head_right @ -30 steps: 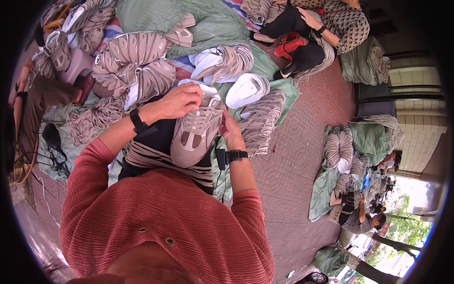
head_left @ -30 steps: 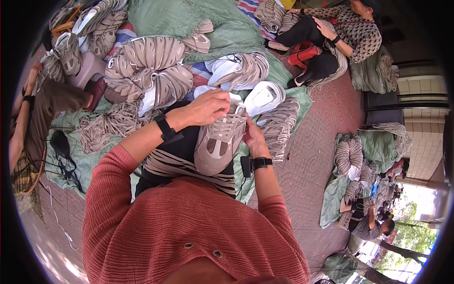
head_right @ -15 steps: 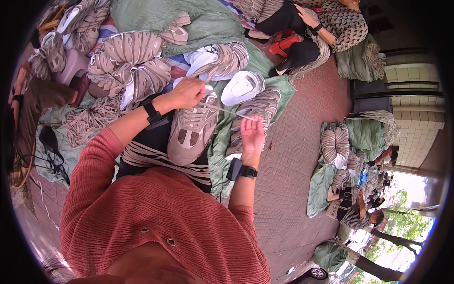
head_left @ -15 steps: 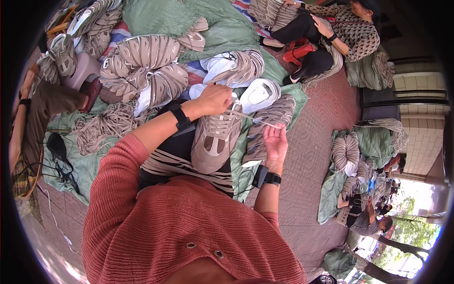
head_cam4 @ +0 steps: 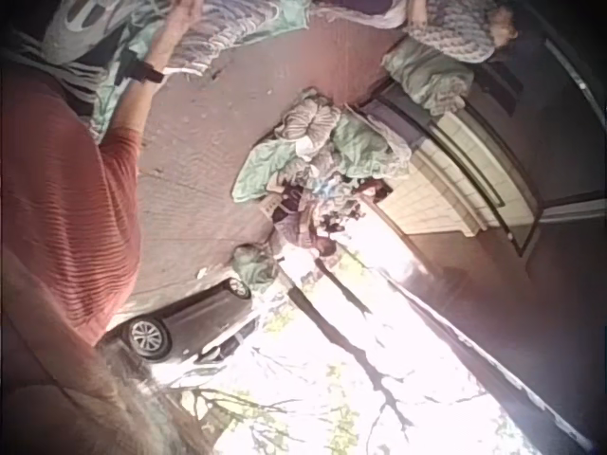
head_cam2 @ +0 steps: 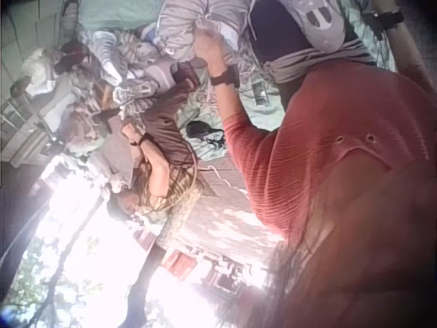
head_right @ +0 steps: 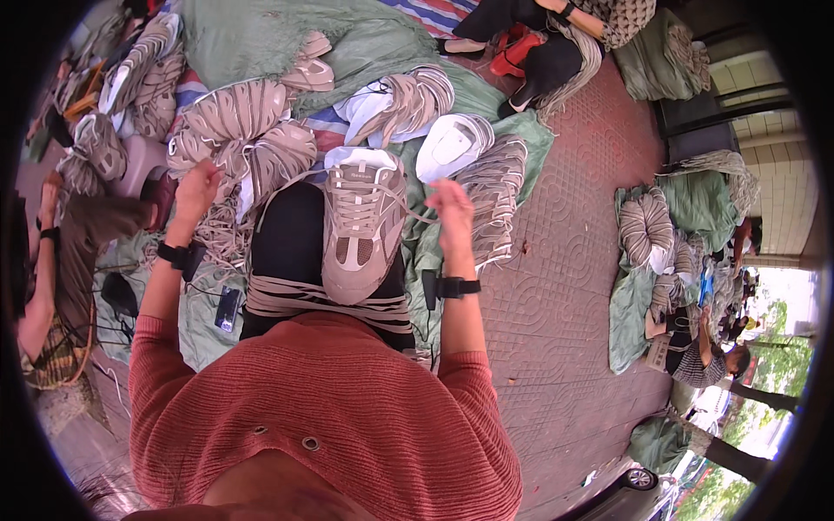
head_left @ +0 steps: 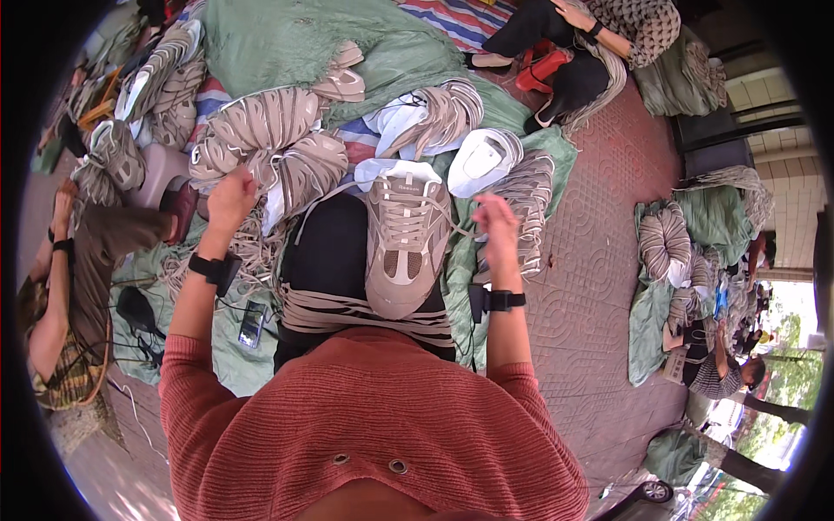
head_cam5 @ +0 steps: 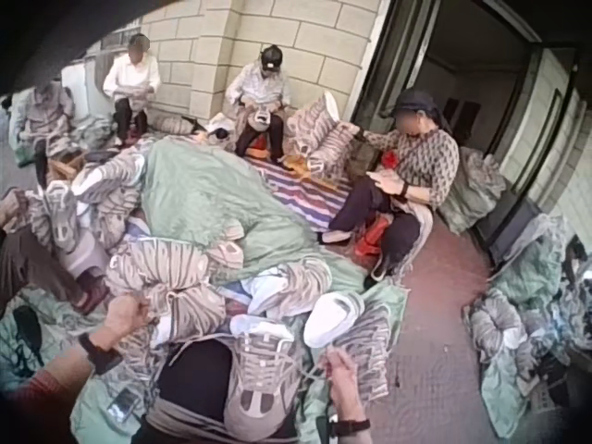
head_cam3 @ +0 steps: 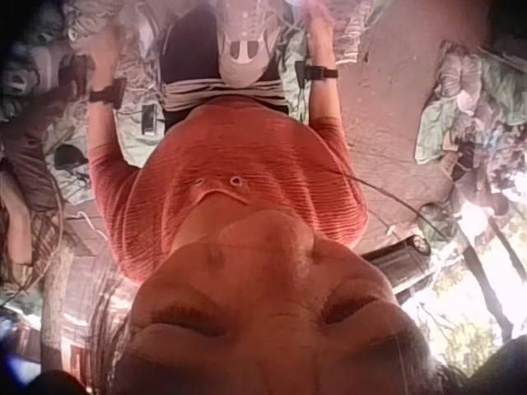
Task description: Lacing a new shoe as part of a manufacturing process.
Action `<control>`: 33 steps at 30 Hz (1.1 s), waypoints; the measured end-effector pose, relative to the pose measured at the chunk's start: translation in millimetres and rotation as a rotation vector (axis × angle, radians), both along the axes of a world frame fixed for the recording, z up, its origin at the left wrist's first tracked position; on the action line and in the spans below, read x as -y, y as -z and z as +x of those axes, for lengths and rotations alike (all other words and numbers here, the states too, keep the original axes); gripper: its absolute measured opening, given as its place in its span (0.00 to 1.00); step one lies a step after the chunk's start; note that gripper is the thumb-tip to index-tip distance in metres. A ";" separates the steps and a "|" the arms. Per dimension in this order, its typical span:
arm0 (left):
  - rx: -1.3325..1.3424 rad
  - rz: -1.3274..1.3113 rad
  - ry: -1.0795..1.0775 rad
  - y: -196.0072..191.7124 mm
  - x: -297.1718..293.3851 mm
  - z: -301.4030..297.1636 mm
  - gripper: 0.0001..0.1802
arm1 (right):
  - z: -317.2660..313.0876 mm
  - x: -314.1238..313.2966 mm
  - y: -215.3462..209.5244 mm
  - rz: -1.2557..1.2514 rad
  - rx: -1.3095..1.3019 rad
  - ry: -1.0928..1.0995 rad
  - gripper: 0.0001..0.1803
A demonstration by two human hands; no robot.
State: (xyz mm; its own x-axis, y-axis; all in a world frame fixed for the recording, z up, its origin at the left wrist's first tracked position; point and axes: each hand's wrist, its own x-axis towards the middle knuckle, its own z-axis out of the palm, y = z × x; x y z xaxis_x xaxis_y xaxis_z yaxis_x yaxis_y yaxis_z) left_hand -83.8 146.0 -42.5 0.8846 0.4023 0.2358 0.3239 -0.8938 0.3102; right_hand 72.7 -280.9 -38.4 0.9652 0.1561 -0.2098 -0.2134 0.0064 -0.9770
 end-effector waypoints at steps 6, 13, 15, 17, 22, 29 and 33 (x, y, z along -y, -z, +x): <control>0.333 -0.309 0.660 -34.4 139.1 89.9 0.04 | -3.5 -45.0 -7.2 -0.391 0.420 -0.377 0.10; 0.075 -0.192 0.745 -28.2 198.7 113.5 0.08 | -6.0 -37.8 -22.3 -0.361 0.245 -0.619 0.08; 0.036 -0.212 0.766 -28.6 194.5 113.5 0.09 | -3.5 -38.1 -23.1 -0.297 0.206 -0.636 0.08; -0.006 -0.232 0.789 -28.1 193.8 114.3 0.09 | -2.9 -37.7 -24.8 -0.142 -0.010 -0.617 0.08; 0.105 -0.359 0.908 -16.6 201.9 120.3 0.12 | 8.3 -40.9 -19.0 -0.087 -0.166 -0.531 0.07; 0.015 -0.640 0.935 -17.4 198.1 127.1 0.11 | 15.2 -36.5 -22.7 -0.061 -0.234 -0.566 0.09; -0.022 -0.772 0.952 -14.0 191.7 136.7 0.09 | 27.8 -32.9 -23.0 -0.461 0.086 -0.578 0.11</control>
State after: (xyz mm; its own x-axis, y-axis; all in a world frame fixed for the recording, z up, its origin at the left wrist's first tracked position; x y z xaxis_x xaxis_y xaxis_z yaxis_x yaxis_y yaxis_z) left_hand 52.9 -45.6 -28.5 0.9027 -0.3792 0.2031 -0.3463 -0.3603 0.8662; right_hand 100.5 -248.0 -15.4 0.7716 0.5586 -0.3044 0.0189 -0.4985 -0.8667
